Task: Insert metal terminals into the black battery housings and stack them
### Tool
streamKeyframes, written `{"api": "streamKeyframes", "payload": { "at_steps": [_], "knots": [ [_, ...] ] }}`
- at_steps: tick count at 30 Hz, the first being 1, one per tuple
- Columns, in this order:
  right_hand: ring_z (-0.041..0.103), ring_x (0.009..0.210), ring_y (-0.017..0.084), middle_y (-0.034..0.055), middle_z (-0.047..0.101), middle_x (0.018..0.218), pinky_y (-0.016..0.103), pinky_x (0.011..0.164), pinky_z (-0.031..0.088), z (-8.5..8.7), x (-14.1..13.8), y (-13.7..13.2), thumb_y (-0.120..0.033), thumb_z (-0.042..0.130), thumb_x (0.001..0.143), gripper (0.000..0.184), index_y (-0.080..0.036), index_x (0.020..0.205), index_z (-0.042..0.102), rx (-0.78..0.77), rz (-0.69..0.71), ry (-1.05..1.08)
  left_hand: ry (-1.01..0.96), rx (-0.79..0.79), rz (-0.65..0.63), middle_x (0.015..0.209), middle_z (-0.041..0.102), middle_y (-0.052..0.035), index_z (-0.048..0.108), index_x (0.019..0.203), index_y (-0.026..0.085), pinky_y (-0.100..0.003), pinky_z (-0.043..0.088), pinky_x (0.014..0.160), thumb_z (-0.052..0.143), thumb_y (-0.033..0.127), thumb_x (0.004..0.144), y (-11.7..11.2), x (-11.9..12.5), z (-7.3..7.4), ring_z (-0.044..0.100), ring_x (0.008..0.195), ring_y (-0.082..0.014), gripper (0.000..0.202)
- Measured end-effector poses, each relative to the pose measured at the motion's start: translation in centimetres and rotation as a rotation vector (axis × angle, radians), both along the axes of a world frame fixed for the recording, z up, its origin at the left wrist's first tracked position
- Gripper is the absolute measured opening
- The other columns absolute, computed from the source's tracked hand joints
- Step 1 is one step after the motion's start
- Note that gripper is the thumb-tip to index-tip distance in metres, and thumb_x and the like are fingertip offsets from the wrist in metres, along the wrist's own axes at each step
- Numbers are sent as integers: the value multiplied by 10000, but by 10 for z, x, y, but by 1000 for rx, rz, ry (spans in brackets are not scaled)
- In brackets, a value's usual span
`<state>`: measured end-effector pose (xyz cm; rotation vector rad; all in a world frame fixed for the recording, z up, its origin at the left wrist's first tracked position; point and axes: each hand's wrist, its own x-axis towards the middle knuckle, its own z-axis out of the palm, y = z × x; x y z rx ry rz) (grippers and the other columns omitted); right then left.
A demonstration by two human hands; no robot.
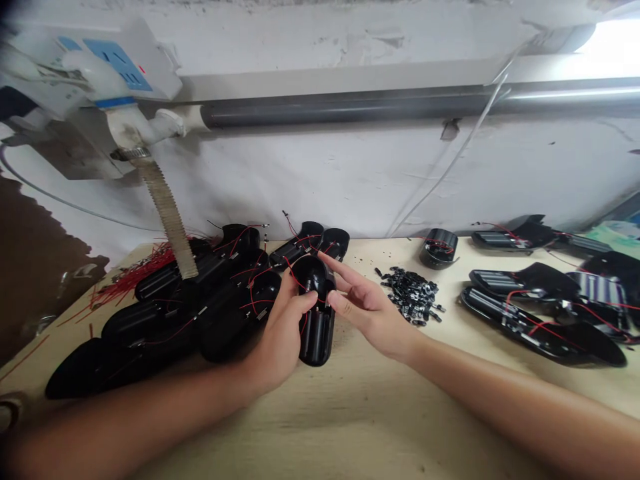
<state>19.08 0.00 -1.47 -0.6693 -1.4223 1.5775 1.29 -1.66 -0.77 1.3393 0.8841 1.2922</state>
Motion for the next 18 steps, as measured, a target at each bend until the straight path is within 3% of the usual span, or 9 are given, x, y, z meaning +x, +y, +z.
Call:
{"api": "streamKeyframes", "payload": {
  "at_steps": [3, 7, 9, 13, 18],
  "knots": [
    [751, 982, 188, 91, 768, 1326, 366, 895, 670, -1, 2, 1, -372, 723, 1047, 606, -319, 1631, 570, -127, -30, 59, 9, -35, 17, 1549, 605, -60, 568, 1480, 279, -509, 365, 1309, 533, 188, 1026, 2, 1, 0, 521, 1484, -278, 465],
    [714, 751, 154, 65, 788, 1125, 283, 658, 666, 0, 3, 4, -272, 822, 894, 590, -263, 1473, 708, -189, -50, 92, 52, -22, 58, 1562, 606, -81, 595, 1460, 252, -539, 306, 1342, 609, 200, 1008, 3, 4, -2, 520, 1500, -287, 455],
    [705, 724, 153, 52, 786, 1093, 269, 611, 650, 0, 3, 4, -211, 821, 832, 597, -267, 1418, 722, -169, -77, 69, 73, -7, 73, 1561, 610, -83, 603, 1459, 252, -549, 301, 1345, 632, 195, 1002, 4, 4, -3, 515, 1509, -286, 462],
    [683, 690, 138, 50, 774, 1144, 274, 590, 643, 4, -1, 0, -123, 748, 770, 589, -263, 1338, 684, -92, -169, -28, 115, 13, 79, 1492, 659, -90, 639, 1419, 254, -588, 410, 1275, 647, 190, 1002, 2, 4, -4, 593, 1420, -306, 421],
    [692, 770, 151, 53, 722, 1198, 262, 599, 640, 15, -6, -8, -72, 677, 706, 566, -254, 1242, 678, -6, -287, -150, 133, 46, 45, 1430, 677, -103, 629, 1397, 275, -597, 507, 1193, 627, 229, 1036, -2, 4, -4, 615, 1394, -333, 364]
  ]
}}
